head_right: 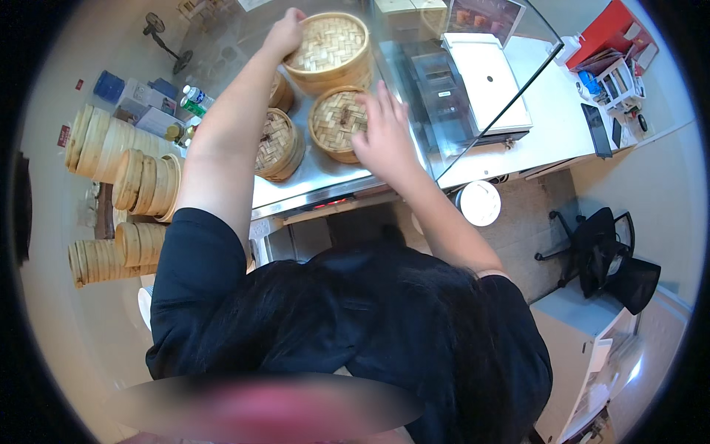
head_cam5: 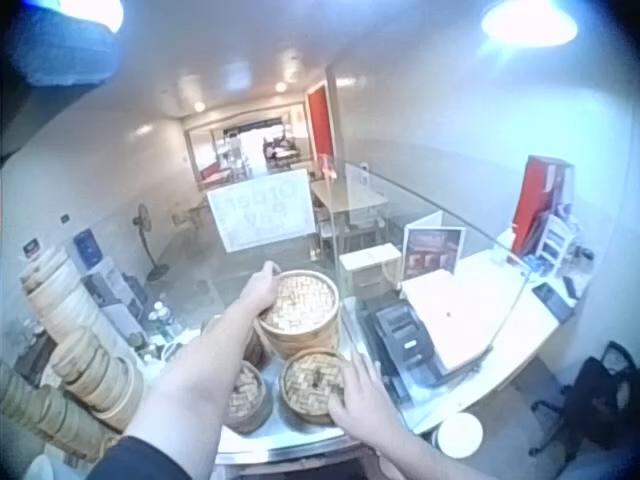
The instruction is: Preparing dim sum by placing frozen dumplings and buns from a chest freezer into bamboo steamers.
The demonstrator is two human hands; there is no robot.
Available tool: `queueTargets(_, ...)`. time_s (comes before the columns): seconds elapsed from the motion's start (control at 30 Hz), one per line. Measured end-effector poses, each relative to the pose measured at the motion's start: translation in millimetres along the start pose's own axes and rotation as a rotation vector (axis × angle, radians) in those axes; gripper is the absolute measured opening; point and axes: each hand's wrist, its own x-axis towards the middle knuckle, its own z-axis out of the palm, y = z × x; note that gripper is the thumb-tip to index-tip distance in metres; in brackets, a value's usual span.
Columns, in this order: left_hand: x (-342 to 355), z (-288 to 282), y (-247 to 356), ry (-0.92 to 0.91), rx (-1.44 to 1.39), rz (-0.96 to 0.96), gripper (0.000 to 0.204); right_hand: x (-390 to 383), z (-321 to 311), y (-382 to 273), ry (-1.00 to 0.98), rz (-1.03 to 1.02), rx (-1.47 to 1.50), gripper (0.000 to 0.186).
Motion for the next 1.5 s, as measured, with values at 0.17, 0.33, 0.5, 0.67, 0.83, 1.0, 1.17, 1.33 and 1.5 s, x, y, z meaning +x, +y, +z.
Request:
queueTargets(0.17,1,3,-4,-0.003,0.071,0.139,0.033,108,31,10,0.321,0.192,0.029,0.052)
queueTargets(0.33,0,10,-6,-0.018,-0.013,0.069,0.033,186,36,31,0.031,0.532,0.023,0.041)
queueTargets(0.5,0,12,-9,0.009,0.001,0.093,0.031,201,41,40,-0.013,0.511,-0.174,0.035)
queueTargets(0.67,0,14,-14,-0.010,0.047,0.066,0.030,209,41,37,-0.015,0.480,-0.218,0.035)
queueTargets(0.83,5,19,-13,-0.013,0.054,0.054,0.031,211,47,43,0.012,0.454,-0.238,0.040)
queueTargets(1.0,3,15,-6,-0.069,0.013,0.005,0.032,210,40,40,-0.061,0.415,-0.339,0.042)
queueTargets(1.17,6,2,-7,-0.122,0.051,-0.040,0.034,212,41,33,-0.035,0.431,-0.341,0.040)
queueTargets(1.33,-4,-18,14,-0.145,0.085,-0.027,0.035,209,33,36,0.013,0.469,-0.328,0.038)
queueTargets(1.5,-9,-34,4,-0.137,0.158,-0.073,0.034,230,13,8,-0.162,0.419,-0.409,0.038)
